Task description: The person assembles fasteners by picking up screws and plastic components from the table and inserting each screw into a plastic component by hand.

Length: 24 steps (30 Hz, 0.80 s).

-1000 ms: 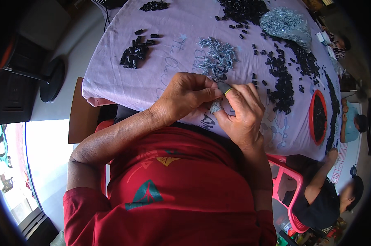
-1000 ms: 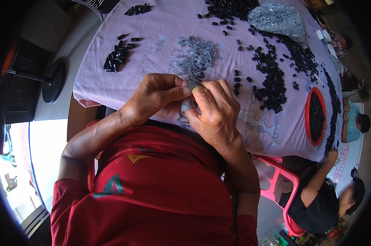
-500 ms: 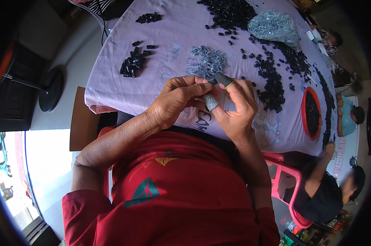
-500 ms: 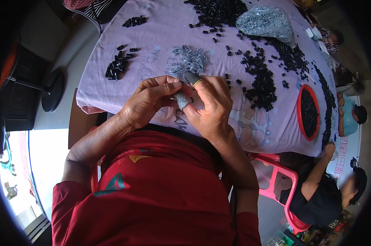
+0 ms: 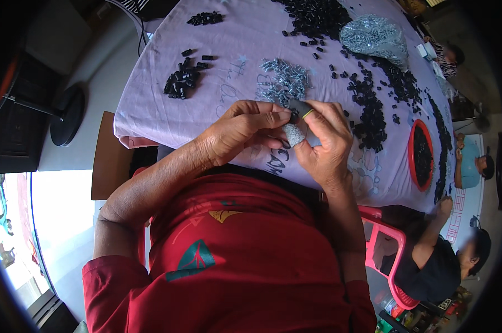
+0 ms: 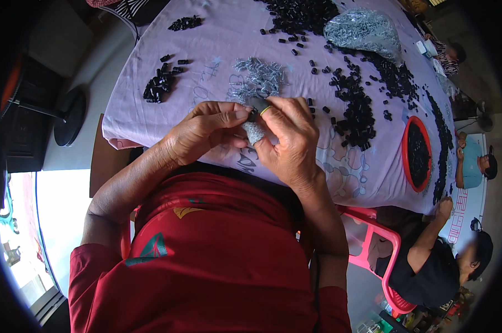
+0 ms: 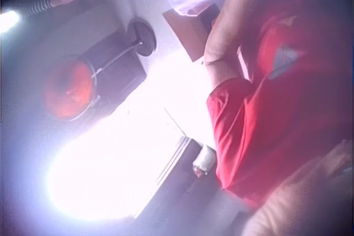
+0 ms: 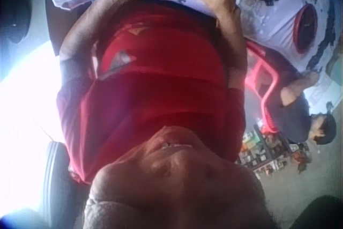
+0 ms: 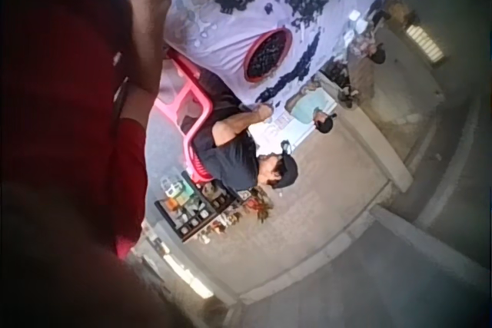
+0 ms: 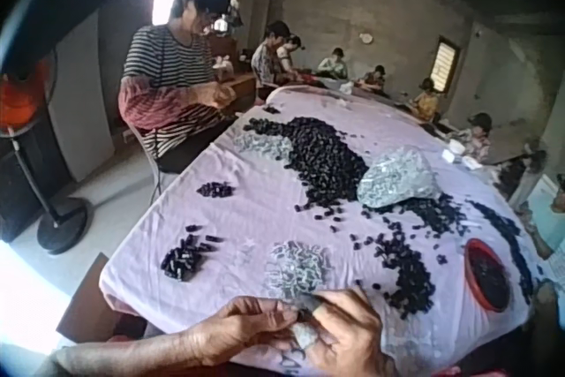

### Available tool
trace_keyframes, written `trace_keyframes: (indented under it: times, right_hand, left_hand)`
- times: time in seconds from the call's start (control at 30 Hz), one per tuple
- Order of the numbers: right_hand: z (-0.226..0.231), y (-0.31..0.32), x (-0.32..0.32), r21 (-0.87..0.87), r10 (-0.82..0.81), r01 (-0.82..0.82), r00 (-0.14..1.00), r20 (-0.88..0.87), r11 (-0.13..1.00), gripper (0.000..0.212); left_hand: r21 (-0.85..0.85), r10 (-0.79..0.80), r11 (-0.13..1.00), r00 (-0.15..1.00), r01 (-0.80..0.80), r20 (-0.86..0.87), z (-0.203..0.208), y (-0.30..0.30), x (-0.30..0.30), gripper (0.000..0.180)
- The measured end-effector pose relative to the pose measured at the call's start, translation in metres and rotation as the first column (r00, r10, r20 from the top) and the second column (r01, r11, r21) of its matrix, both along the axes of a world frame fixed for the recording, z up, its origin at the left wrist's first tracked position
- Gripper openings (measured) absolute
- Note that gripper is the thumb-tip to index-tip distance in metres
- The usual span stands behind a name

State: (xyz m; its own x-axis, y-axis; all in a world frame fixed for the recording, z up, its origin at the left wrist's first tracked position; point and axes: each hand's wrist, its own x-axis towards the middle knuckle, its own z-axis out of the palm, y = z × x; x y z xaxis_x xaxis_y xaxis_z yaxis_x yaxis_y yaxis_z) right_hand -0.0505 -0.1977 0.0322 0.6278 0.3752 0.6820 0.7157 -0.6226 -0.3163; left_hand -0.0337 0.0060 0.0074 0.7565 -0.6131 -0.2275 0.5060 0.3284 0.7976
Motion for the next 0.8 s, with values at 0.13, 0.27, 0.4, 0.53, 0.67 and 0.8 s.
trace_keyframes:
  times: [0.13, 0.27, 0.4, 0.53, 0.67, 0.8]
  right_hand:
    - [0.003, -0.004, -0.001, -0.071, 0.032, -0.032, 0.999, -0.008, 0.997, 0.034]
    - [0.008, -0.003, -0.006, -0.133, 0.033, -0.032, 0.999, 0.004, 0.991, 0.035]
    - [0.008, -0.003, -0.009, -0.181, 0.046, -0.037, 0.998, 0.043, 0.983, 0.034]
    - [0.006, -0.007, -0.009, -0.180, 0.043, -0.038, 0.999, 0.028, 0.983, 0.030]
    - [0.012, -0.005, -0.006, -0.110, 0.041, -0.040, 0.999, 0.010, 0.993, 0.027]
    - [0.010, -0.004, -0.002, -0.069, 0.051, -0.044, 0.994, 0.097, 0.997, 0.029]
  left_hand:
    - [0.073, 0.000, 0.997, 0.998, -0.004, 0.059, -0.001, 0.001, -0.001, 0.027]
    - [0.098, 0.033, 0.994, 0.996, -0.041, 0.082, 0.001, 0.000, -0.003, 0.023]
    - [0.144, -0.017, 0.990, 0.995, 0.003, 0.100, 0.001, 0.001, -0.005, 0.023]
    - [0.137, -0.032, 0.990, 0.991, 0.014, 0.130, 0.001, 0.000, -0.004, 0.024]
    - [-0.062, -0.075, 0.995, 0.997, 0.073, -0.031, -0.003, 0.005, 0.001, 0.031]
    - [-0.153, -0.154, 0.978, 0.987, 0.145, -0.050, 0.000, 0.007, 0.005, 0.035]
